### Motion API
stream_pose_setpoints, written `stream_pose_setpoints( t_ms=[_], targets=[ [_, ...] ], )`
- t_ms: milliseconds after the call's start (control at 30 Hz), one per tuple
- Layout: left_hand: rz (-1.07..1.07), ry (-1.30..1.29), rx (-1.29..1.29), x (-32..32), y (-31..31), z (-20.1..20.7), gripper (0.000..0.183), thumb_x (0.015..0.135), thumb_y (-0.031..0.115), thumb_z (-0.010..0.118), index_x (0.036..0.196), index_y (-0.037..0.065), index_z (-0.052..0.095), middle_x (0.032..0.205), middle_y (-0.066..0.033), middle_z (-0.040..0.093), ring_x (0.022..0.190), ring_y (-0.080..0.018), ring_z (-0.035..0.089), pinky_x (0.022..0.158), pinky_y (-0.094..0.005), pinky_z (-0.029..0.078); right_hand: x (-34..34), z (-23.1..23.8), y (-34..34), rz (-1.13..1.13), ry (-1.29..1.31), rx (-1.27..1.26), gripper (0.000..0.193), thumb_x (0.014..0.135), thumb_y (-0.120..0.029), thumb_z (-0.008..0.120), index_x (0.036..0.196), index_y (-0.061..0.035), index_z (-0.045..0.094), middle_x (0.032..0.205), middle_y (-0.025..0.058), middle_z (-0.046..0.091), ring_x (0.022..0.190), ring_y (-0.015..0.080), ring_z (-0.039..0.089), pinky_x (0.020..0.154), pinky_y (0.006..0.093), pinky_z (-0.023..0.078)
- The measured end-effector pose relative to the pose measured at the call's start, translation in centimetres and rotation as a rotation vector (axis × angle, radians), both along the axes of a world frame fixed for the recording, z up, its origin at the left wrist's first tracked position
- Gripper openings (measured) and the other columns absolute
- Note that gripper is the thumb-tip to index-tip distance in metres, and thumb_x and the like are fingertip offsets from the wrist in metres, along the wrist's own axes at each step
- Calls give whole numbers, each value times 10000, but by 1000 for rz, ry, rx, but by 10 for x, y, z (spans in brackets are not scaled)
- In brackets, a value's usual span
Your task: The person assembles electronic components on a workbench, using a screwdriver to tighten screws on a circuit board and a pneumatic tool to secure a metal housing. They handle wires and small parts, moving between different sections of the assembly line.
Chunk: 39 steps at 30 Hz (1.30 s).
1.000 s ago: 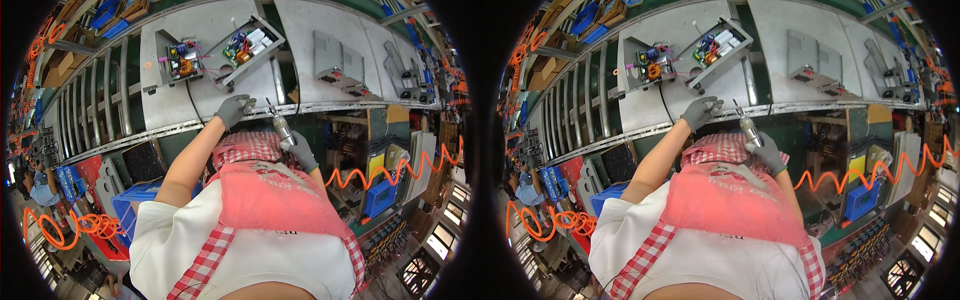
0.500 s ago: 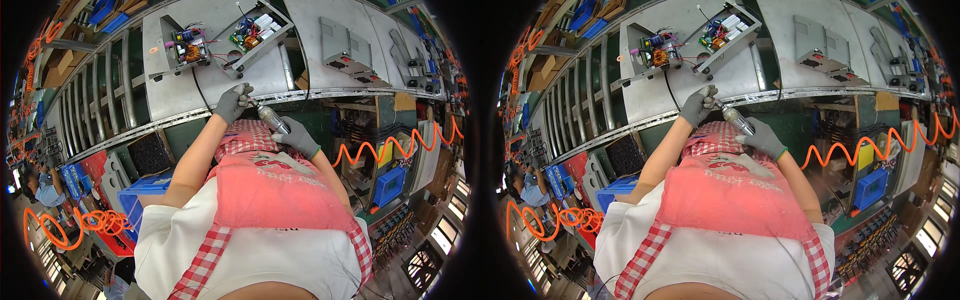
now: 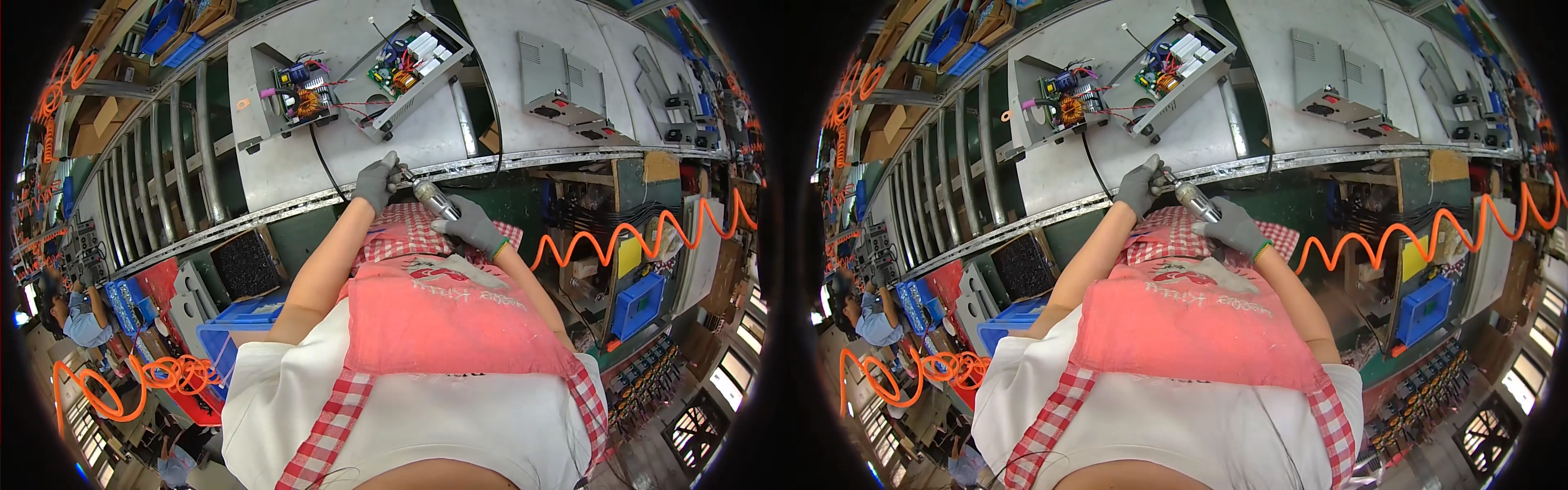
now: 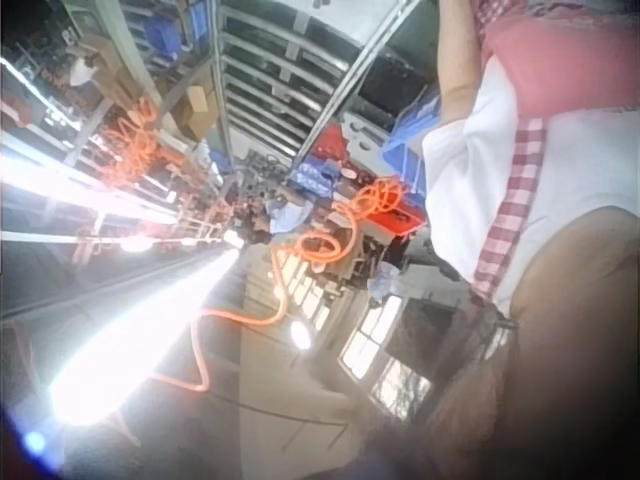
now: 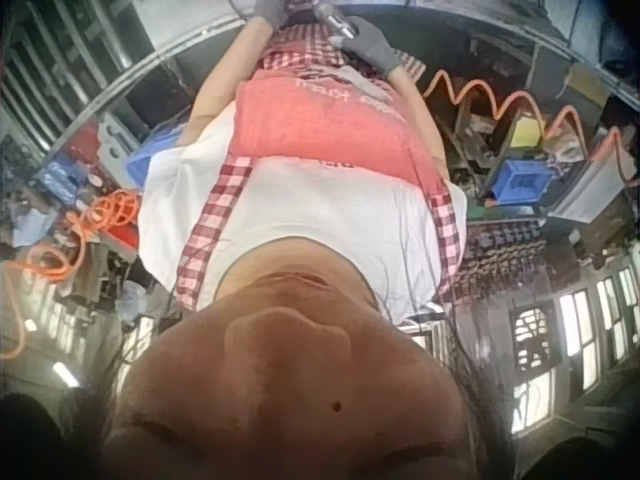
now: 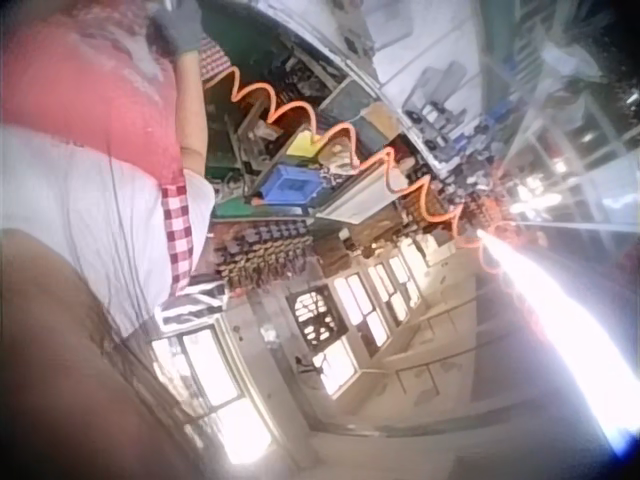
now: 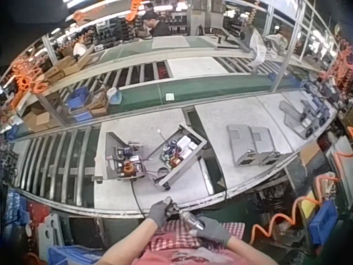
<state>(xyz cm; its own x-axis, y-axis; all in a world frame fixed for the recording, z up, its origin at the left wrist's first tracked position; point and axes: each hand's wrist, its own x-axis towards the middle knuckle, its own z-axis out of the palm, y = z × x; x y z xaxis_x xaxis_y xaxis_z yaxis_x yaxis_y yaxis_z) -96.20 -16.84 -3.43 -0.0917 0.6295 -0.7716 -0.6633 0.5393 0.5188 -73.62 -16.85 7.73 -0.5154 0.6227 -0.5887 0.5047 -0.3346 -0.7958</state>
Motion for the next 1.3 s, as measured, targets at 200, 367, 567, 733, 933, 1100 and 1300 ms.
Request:
stream_pose_setpoints(
  t_ms=[200,367,567,733,933,1100,1300],
  targets=[
    [257,59,-97,-27,9,-27,420,906,480,517,1083,99,521,628,-17,496,500,-97,404,402,-230,306,-3,-41,15,-25,-83,140,506,676,-414,760,963,-43,570,765,78,603,627,145,581,586,313,479],
    [296,-188,-67,-39,42,-33,280,929,378,487,971,102,499,613,0,423,500,-108,372,448,-252,330,-10,-47,37,20,-113,99,550,665,-461,747,974,-37,583,820,122,618,721,213,599,671,349,478],
    [341,-253,5,-38,42,-49,151,919,219,491,874,76,487,645,-8,431,522,-112,380,472,-260,346,-12,-60,48,64,-90,153,583,652,-488,741,980,-32,588,861,155,629,779,276,613,734,360,472],
    [461,-346,-42,-30,40,-39,33,877,97,516,898,71,514,635,0,431,514,-113,381,465,-255,343,-7,-62,53,123,-123,183,596,649,-492,741,996,-32,588,887,166,634,810,284,617,765,366,470],
    [342,-221,-56,-39,40,-41,84,854,60,516,936,80,515,633,-5,432,518,-106,395,458,-249,343,-9,-56,58,195,-154,196,638,645,-515,733,1037,-35,582,912,179,636,844,303,625,770,373,472],
    [173,38,91,-42,29,-32,88,879,113,521,957,107,480,650,4,431,524,-100,389,464,-244,346,-9,-60,59,175,-140,139,645,641,-508,739,1041,-27,582,899,173,634,829,302,623,762,370,474],
    [120,-65,-15,-44,28,-30,78,888,146,479,954,105,469,649,10,432,516,-90,381,456,-239,328,-10,-57,61,134,-45,33,628,640,-485,756,1021,-17,582,840,125,618,728,217,604,680,336,483]
  ],
)
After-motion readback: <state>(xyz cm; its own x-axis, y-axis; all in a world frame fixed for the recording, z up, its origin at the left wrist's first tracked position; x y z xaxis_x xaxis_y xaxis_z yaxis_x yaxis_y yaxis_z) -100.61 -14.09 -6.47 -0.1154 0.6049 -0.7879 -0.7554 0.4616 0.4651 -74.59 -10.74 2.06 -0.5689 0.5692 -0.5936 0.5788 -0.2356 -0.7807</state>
